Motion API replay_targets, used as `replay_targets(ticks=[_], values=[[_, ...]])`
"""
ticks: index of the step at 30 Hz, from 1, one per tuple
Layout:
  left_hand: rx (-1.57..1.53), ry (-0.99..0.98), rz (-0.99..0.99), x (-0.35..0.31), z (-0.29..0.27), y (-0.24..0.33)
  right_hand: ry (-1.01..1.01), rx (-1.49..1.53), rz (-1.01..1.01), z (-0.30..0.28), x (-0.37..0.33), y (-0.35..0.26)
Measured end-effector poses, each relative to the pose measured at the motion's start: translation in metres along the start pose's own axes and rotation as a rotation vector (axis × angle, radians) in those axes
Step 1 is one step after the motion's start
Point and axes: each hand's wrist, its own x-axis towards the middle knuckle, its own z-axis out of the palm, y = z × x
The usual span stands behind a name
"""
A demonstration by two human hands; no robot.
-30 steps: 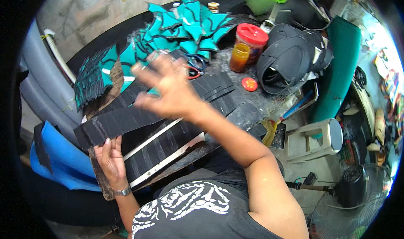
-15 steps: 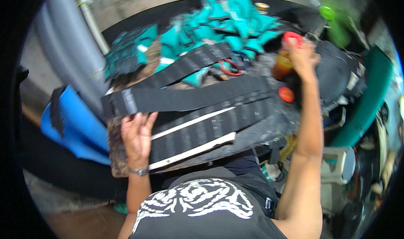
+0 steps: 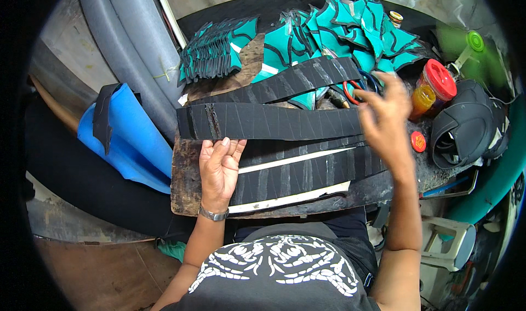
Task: The person repeatedly applies a yellow substance from a small container onto black rubber strips using a small applicator, then places the treated strips on a work surface. The person also handles teal-colored rubber pieces, applying the same substance to their edges and stacking them.
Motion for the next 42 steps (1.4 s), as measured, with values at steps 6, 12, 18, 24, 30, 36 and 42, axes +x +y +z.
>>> replay_targets(ticks=[6, 12, 18, 24, 30, 36, 42], values=[[-0.013, -0.014, -0.007, -0.005, -0.002, 0.008, -0.169, 0.564, -0.184, 0.059, 0.010, -0.100], [-0.001, 0.010, -0.012, -0.009, -0.001, 0.014, -0.117, 0.424, -0.278, 0.082, 0.024, -0.134], [-0.015, 0.006, -0.016, -0.011, 0.002, 0.014, -0.072, 0.324, -0.344, 0.086, 0.024, -0.139], [-0.010, 0.036, -0.014, -0.012, 0.002, 0.015, -0.054, 0.286, -0.387, 0.085, 0.019, -0.141], [-0.065, -0.037, 0.021, -0.009, -0.002, 0.016, 0.014, 0.217, -0.471, 0.087, -0.011, -0.139], [-0.013, 0.030, -0.001, -0.009, 0.002, 0.018, 0.025, 0.359, -0.510, 0.082, -0.020, -0.132], [-0.026, -0.010, 0.025, -0.011, 0.002, 0.015, -0.186, 0.720, -0.212, 0.084, 0.009, -0.133]])
